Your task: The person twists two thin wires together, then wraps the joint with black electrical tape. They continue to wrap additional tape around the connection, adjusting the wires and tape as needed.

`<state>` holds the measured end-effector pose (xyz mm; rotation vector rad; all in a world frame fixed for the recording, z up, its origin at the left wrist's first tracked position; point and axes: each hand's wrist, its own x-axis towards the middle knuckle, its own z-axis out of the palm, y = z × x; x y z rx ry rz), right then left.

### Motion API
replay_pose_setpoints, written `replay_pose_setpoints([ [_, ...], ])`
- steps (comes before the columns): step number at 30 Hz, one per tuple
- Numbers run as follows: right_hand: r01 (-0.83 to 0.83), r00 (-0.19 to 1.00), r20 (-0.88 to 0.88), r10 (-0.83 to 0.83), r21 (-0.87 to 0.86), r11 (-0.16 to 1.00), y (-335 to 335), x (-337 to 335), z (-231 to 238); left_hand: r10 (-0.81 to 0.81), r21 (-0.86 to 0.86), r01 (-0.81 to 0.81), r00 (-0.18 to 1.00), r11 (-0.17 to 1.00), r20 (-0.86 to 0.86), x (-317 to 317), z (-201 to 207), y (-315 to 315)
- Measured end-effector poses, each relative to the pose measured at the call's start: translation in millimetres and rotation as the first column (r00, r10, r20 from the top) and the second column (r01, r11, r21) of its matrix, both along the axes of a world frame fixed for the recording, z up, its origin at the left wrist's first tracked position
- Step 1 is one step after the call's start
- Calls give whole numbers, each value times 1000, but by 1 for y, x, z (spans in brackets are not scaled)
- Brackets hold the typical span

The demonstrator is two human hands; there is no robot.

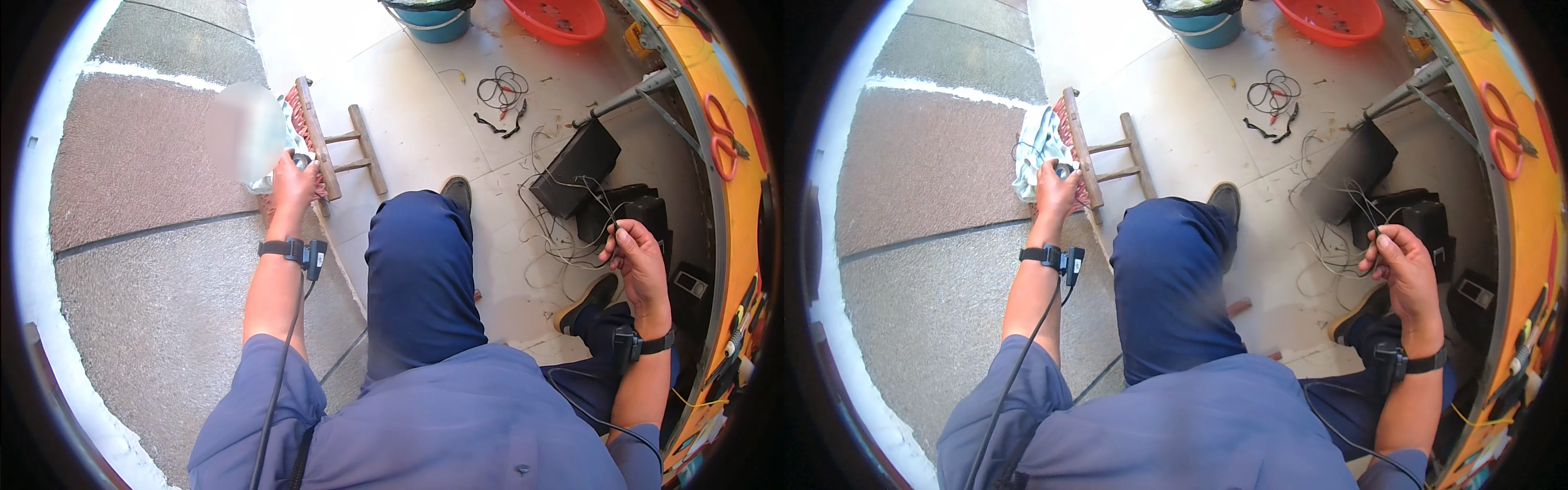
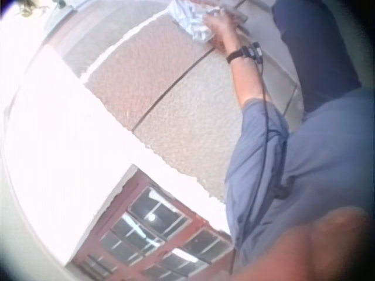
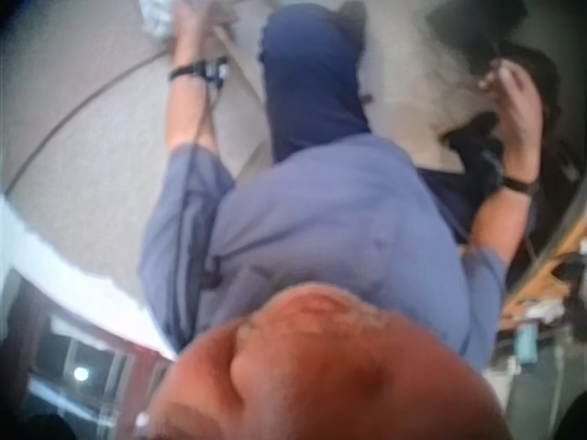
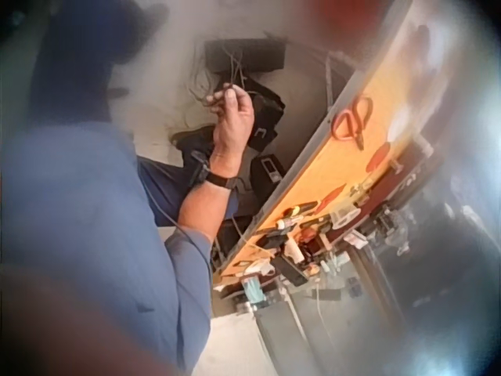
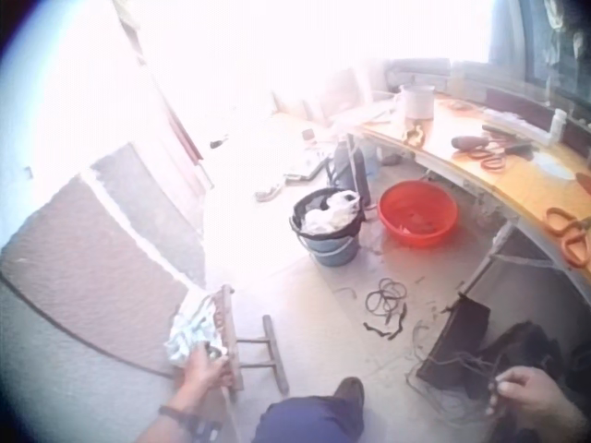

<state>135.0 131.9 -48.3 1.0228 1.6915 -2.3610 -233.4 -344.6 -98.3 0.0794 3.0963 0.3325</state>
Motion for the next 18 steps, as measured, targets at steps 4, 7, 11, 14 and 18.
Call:
replay_pose_setpoints([
  [4, 7, 1000, 29, -7, -6, 1000, -2, -7, -2, -54, -29, 53, 997, 998, -54, -11, -10, 2],
  [7, 7, 999, 36, -6, -9, 1000, -2, -10, -3, -45, 7, 46, 996, 999, -81, -13, -18, 1],
  [11, -5, 999, 35, 5, -5, 1000, -3, -11, -3, -104, -7, 104, 987, 995, -125, -1, -28, -11],
  [14, -13, 1000, 24, 13, -2, 1000, -3, -12, -2, -117, -26, 114, 955, 993, -273, 12, -34, -25],
  [18, -23, 1000, 6, 23, -6, 1000, -5, -12, -1, -27, -73, 11, 975, 997, -219, 24, -40, -36],
])
